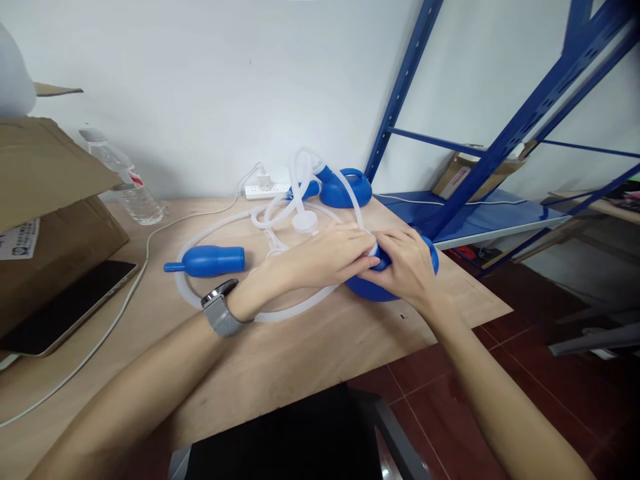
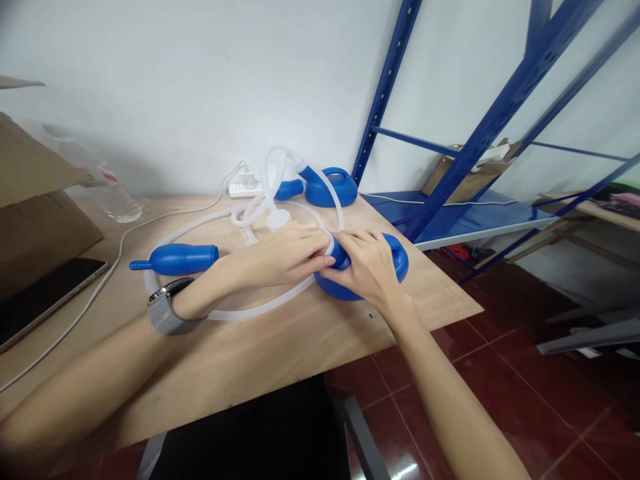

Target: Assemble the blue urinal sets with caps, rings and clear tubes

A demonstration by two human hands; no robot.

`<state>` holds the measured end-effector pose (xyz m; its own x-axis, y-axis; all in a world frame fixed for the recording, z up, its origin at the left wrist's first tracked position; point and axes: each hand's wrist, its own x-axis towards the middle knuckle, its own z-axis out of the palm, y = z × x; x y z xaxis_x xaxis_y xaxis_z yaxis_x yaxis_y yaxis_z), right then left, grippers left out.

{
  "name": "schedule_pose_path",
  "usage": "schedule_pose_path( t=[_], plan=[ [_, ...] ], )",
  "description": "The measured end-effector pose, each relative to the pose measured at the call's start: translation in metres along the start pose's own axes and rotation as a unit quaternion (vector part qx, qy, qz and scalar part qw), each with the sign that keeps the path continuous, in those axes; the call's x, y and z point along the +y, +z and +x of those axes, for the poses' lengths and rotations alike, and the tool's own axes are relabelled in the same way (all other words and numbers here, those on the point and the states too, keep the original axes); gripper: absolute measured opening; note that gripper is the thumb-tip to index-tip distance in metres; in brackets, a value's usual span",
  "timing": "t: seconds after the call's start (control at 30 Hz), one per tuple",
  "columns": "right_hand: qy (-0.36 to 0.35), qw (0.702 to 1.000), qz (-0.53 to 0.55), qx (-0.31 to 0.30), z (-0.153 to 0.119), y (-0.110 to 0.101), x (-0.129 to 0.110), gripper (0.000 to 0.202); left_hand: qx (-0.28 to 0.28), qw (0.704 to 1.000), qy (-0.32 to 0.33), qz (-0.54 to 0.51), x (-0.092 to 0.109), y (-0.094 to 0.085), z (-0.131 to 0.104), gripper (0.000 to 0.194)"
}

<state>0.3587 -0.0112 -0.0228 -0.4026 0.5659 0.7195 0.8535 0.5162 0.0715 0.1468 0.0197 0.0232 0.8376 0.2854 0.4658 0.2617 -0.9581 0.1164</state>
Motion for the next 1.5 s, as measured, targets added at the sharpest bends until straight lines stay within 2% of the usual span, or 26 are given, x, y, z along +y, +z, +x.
schedule_pose_path(
  t=[0.23, 0.5, 0.6, 0.67, 0.73, 0.77, 0.83, 0.9, 1.03, 1.1, 1.2, 1.33, 1.43, 1.5],
  plan=[
    [0.022, 0.998, 0.012, -0.064, 0.006, -0.005, 0.002, 0.029, 0.011, 0.995, -0.015, -0.1, -0.003, 0.001, 0.001, 0.028],
    [-0.015, 0.998, 0.022, -0.059, 0.005, -0.006, 0.003, 0.035, -0.013, 0.994, -0.029, -0.103, 0.005, -0.007, 0.002, 0.03],
    [-0.015, 0.998, 0.019, -0.055, 0.003, -0.009, 0.001, 0.038, -0.036, 0.991, -0.025, -0.125, 0.007, -0.025, -0.003, 0.026],
    [-0.005, 0.998, 0.006, -0.067, 0.0, -0.013, 0.002, 0.039, -0.016, 0.991, -0.039, -0.13, 0.004, -0.044, -0.013, 0.021],
    [0.007, 0.996, -0.014, -0.087, -0.005, -0.02, 0.007, 0.04, 0.035, 0.991, -0.089, -0.096, -0.003, -0.063, -0.032, 0.023],
    [0.012, 0.995, -0.025, -0.095, -0.008, -0.023, 0.01, 0.04, 0.043, 0.988, -0.132, -0.069, -0.008, -0.069, -0.043, 0.025],
    [0.018, 0.993, -0.044, -0.104, -0.014, -0.028, 0.018, 0.042, -0.026, 0.976, -0.215, -0.029, -0.019, -0.073, -0.069, 0.032],
    [0.02, 0.993, -0.052, -0.106, -0.017, -0.031, 0.024, 0.045, -0.127, 0.956, -0.266, 0.001, -0.029, -0.064, -0.093, 0.034],
    [0.008, 0.992, -0.037, -0.116, -0.011, -0.03, 0.016, 0.044, -0.245, 0.922, -0.287, 0.087, -0.039, -0.033, -0.124, 0.04],
    [0.002, 0.992, -0.018, -0.126, -0.004, -0.027, 0.004, 0.041, -0.266, 0.911, -0.296, 0.106, -0.042, -0.023, -0.132, 0.041],
    [-0.005, 0.991, -0.002, -0.136, 0.005, -0.018, -0.01, 0.041, -0.278, 0.907, -0.3, 0.1, -0.046, -0.02, -0.137, 0.044],
    [-0.008, 0.989, -0.009, -0.146, 0.013, -0.003, -0.004, 0.046, -0.288, 0.906, -0.295, 0.094, -0.044, -0.025, -0.139, 0.043],
    [-0.011, 0.989, -0.009, -0.146, 0.017, 0.002, 0.008, 0.06, -0.276, 0.913, -0.285, 0.093, -0.039, -0.035, -0.141, 0.046],
    [-0.013, 0.994, 0.01, -0.112, 0.02, -0.001, 0.006, 0.08, -0.243, 0.924, -0.276, 0.106, -0.039, -0.046, -0.144, 0.049]
  ],
)
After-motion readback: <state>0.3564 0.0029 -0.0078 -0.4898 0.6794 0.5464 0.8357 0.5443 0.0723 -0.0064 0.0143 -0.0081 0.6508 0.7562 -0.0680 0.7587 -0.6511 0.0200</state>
